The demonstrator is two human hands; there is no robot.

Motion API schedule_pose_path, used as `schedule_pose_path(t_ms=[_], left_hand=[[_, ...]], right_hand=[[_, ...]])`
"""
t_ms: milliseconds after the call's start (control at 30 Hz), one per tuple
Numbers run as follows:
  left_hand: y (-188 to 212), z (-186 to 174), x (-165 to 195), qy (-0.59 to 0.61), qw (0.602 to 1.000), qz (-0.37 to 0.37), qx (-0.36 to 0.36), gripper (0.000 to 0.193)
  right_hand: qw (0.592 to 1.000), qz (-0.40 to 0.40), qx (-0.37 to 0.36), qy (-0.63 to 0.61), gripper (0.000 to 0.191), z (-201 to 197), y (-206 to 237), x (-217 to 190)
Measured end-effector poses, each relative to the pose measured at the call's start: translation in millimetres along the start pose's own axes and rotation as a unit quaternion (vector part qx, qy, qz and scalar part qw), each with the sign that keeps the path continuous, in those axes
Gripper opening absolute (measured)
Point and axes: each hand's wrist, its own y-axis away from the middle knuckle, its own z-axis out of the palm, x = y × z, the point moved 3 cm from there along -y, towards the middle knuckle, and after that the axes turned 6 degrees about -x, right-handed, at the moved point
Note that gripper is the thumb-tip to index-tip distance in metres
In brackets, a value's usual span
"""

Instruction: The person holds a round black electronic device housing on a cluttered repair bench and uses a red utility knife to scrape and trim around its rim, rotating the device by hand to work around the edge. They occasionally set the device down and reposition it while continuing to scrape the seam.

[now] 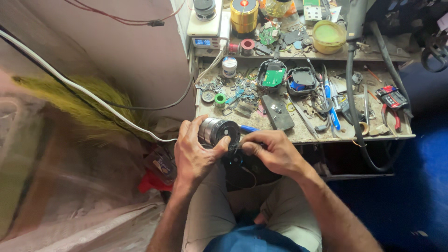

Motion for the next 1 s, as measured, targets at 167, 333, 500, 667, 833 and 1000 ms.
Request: schedule_pose_path(t_ms=[167,333,500,667,833,1000], left_hand=[[1,1,-2,0.002,1.000,-0.018,-0.003,0.072],[0,2,-1,-0.004,1.000,-0.004,0.007,0.072],[1,3,0,-0.002,1.000,-0.009,0.012,0.072],[2,3,3,-0.012,1.000,0.000,0.013,0.072],[3,3,4,-0.009,1.000,-0.005,0.016,0.072],[1,3,4,-0.012,1.000,-0.013,0.019,0.072]], right_hand=[[0.993,0.077,0.089,0.013,0.021,1,9,-9],[0.974,0.019,0.138,0.178,0.028,17,10,-30],[0.924,-0.122,0.223,0.286,0.026,36,15,-44],[0.964,-0.048,0.197,0.173,0.018,36,15,-31],[0.980,0.041,0.178,0.075,0.012,38,13,-16],[0.962,0.078,0.251,0.071,0.019,50,16,-15]])
